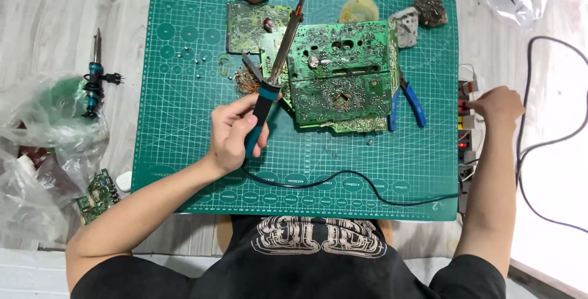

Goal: Soldering electronic components on a circuit board using a soldering iron and a precision tool.

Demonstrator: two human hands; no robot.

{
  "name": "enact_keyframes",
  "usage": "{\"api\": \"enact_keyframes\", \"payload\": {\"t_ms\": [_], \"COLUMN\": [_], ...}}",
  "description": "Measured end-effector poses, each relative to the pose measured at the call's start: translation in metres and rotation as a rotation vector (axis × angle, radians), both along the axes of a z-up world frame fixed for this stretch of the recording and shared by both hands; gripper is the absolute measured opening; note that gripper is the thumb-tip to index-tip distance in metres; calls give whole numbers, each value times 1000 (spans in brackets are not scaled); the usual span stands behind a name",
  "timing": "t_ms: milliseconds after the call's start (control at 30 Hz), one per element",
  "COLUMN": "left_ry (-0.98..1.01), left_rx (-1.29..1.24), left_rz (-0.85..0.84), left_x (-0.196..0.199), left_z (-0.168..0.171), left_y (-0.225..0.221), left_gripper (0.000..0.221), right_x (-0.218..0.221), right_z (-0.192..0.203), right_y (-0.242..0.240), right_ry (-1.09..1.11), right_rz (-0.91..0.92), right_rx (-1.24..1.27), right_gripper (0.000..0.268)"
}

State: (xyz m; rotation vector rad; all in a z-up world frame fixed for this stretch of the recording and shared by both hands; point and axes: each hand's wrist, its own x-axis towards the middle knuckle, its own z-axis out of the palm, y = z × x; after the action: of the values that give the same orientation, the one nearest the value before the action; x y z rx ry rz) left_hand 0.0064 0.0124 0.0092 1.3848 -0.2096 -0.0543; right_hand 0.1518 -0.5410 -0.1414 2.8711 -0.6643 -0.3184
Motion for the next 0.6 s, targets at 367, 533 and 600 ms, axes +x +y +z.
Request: {"api": "enact_keyframes", "payload": {"t_ms": [367, 533, 600], "left_ry": [-104, -131, -160], "left_rx": [34, 64, 105], "left_rz": [-21, -46, -40], "left_x": [1, 0, 0], "left_z": [-4, 0, 1], "left_y": [-1, -2, -2], "left_gripper": [38, 35, 34], "right_x": [1, -3, -8], "right_z": [0, -6, -1], "right_y": [-3, -14, -16], "right_ry": [-69, -255, -321], "right_rz": [67, 119, -23], "right_rx": [-89, -220, -40], "right_gripper": [25, 24, 18]}}
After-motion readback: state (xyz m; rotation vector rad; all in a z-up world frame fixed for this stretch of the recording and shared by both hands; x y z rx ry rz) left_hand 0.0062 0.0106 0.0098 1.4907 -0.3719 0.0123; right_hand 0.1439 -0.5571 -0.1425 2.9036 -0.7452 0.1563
